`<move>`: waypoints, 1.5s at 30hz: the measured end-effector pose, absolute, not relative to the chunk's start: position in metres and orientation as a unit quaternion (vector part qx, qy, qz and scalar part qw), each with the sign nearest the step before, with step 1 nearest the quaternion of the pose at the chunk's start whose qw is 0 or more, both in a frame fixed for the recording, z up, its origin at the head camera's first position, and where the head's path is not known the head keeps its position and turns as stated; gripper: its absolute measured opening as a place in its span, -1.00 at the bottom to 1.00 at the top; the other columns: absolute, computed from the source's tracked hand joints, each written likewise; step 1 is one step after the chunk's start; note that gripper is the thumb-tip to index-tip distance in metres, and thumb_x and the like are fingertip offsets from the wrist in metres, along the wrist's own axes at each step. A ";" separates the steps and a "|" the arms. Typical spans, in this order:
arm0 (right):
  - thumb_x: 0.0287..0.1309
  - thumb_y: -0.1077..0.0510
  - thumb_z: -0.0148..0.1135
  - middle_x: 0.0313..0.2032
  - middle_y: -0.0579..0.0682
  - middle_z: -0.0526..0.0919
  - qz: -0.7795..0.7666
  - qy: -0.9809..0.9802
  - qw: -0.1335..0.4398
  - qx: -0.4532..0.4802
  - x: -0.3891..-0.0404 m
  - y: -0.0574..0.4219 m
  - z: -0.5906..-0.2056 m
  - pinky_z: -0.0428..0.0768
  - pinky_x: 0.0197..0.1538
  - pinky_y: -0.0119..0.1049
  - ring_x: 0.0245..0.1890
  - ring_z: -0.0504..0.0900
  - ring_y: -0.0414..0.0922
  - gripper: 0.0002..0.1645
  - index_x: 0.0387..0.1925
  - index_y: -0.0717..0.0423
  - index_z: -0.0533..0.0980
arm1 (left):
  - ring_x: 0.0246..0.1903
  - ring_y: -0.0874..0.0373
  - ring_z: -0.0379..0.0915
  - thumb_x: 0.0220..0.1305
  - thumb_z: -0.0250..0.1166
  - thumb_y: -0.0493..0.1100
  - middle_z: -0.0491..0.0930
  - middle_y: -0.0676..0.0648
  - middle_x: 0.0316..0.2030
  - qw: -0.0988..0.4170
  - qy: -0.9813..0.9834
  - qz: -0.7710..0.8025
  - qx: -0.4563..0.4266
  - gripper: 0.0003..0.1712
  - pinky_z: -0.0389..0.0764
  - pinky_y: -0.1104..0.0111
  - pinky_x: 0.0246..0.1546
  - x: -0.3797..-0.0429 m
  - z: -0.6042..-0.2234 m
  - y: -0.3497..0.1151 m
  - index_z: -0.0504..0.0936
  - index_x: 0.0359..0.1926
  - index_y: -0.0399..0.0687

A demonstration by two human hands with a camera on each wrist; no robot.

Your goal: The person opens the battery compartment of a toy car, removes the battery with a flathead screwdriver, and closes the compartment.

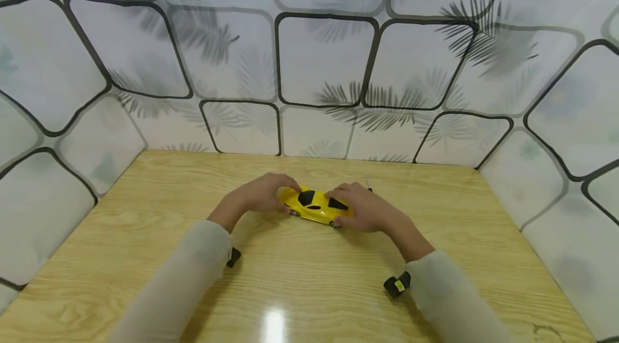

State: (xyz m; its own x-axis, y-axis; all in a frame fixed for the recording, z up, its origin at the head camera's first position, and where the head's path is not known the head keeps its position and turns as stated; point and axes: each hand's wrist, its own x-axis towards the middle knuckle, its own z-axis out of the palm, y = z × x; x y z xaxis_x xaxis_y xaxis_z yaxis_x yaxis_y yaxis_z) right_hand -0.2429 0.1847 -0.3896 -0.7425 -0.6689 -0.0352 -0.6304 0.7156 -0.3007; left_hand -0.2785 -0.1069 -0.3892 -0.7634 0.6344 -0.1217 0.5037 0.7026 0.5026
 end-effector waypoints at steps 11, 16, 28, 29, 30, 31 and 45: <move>0.26 0.17 0.40 0.35 0.10 0.48 -0.219 0.918 0.112 -0.311 -0.254 0.184 -0.386 0.41 0.40 0.14 0.36 0.41 0.14 -0.33 0.39 0.06 0.47 | 0.27 -0.13 0.43 0.27 0.50 -0.14 0.43 -0.11 0.37 0.142 0.916 0.248 0.282 -0.39 0.51 0.00 0.30 -0.268 -0.393 -0.104 0.56 0.32 0.01; 0.22 0.22 0.40 0.35 0.08 0.49 -0.256 0.918 0.119 -0.280 -0.252 0.181 -0.387 0.43 0.40 0.12 0.38 0.41 0.12 -0.33 0.37 0.04 0.50 | 0.25 -0.14 0.46 0.26 0.51 -0.16 0.45 -0.12 0.36 0.144 0.918 0.248 0.273 -0.39 0.52 0.00 0.29 -0.266 -0.391 -0.103 0.57 0.32 -0.02; 0.23 0.22 0.41 0.35 0.06 0.50 -0.289 0.909 0.093 -0.284 -0.251 0.184 -0.398 0.40 0.43 0.10 0.40 0.39 0.12 -0.37 0.34 0.07 0.52 | 0.25 -0.15 0.49 0.22 0.54 -0.18 0.45 -0.13 0.36 0.158 0.920 0.263 0.243 -0.36 0.54 0.02 0.28 -0.264 -0.387 -0.104 0.57 0.31 -0.06; 0.23 0.21 0.42 0.35 0.07 0.49 -0.287 0.909 0.091 -0.287 -0.251 0.184 -0.398 0.39 0.44 0.10 0.40 0.39 0.12 -0.36 0.34 0.07 0.52 | 0.25 -0.14 0.49 0.22 0.53 -0.18 0.45 -0.13 0.36 0.158 0.921 0.261 0.242 -0.36 0.54 0.02 0.28 -0.264 -0.386 -0.104 0.57 0.31 -0.06; 0.22 0.21 0.44 0.35 0.08 0.49 -0.284 0.909 0.088 -0.291 -0.251 0.183 -0.398 0.39 0.44 0.10 0.40 0.39 0.13 -0.35 0.34 0.08 0.51 | 0.25 -0.14 0.49 0.22 0.53 -0.18 0.45 -0.13 0.36 0.157 0.922 0.259 0.242 -0.36 0.53 0.02 0.28 -0.265 -0.386 -0.104 0.57 0.32 -0.06; 0.20 0.21 0.45 0.36 0.10 0.49 -0.281 0.910 0.086 -0.294 -0.252 0.183 -0.397 0.38 0.44 0.11 0.40 0.38 0.14 -0.34 0.34 0.09 0.51 | 0.25 -0.14 0.49 0.23 0.53 -0.18 0.45 -0.13 0.36 0.156 0.922 0.257 0.242 -0.36 0.53 0.01 0.28 -0.265 -0.385 -0.104 0.57 0.32 -0.06; 0.10 0.20 0.56 0.41 0.11 0.42 -0.272 0.918 0.096 -0.271 -0.254 0.188 -0.395 0.27 0.50 0.12 0.46 0.29 0.15 -0.22 0.37 0.04 0.50 | 0.24 -0.16 0.47 0.25 0.52 -0.17 0.46 -0.16 0.34 0.153 0.927 0.233 0.251 -0.38 0.50 0.01 0.31 -0.267 -0.378 -0.094 0.57 0.31 -0.08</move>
State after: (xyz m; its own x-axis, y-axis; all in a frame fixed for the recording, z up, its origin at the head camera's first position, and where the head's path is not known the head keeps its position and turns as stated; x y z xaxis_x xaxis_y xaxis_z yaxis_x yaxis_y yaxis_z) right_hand -0.2540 0.1878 -0.3947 -0.8351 -0.5493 -0.0282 -0.4451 0.7049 -0.5522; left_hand -0.2667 -0.0940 -0.3782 -0.8273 0.5363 -0.1674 0.3937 0.7659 0.5083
